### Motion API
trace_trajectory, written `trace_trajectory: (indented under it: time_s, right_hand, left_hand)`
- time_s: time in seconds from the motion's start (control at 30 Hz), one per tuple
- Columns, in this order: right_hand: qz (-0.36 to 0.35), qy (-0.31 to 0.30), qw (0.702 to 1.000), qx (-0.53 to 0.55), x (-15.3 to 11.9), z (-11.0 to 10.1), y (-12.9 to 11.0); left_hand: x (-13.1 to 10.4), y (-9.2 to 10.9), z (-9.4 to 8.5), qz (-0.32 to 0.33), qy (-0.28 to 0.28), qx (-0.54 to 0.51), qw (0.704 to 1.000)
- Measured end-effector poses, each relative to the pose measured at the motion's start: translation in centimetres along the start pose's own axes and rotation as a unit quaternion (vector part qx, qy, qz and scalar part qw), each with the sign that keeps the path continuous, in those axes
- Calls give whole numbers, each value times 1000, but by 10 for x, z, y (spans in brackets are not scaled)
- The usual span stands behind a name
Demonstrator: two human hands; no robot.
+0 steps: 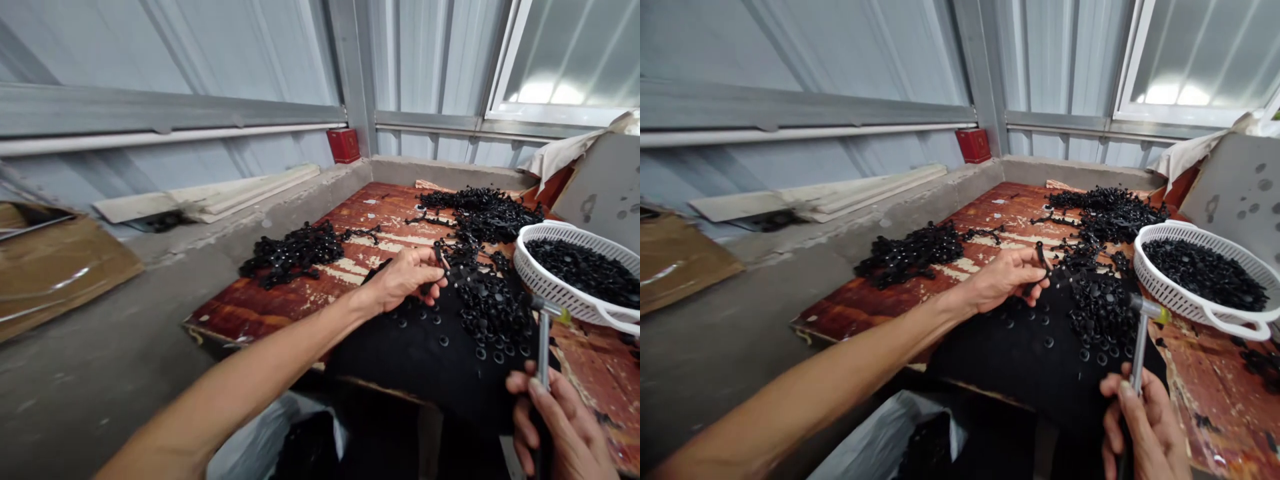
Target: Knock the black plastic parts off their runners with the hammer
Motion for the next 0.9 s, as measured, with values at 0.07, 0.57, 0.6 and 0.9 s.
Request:
trace_trajectory:
  time_s: [0.07, 0.57, 0.6, 0.9]
  right_hand:
    - [-27, -32, 999, -20, -2, 17, -10]
    - [2, -123, 988, -88, -14, 68, -1]
    - [4, -128, 987, -93, -16, 69, 2]
    - [-20, -97, 987, -130, -19, 59, 7]
  left_hand:
    - [-29, -5, 16, -21, -1, -80, 997]
    - [-119, -18, 53, -85, -7, -168, 982]
    - [-120, -22, 56, -105, -11, -197, 975]
    - [-149, -10, 10, -74, 91, 52, 992]
Point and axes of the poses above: each hand's wrist, its own x-axis towards the middle knuckle, its own z-axis out of the palm, y = z × x, the point moved 7 cm from there along x, towards the middle knuckle, and after that the axes turned 15 degrees about z, right-handed, at the moved point
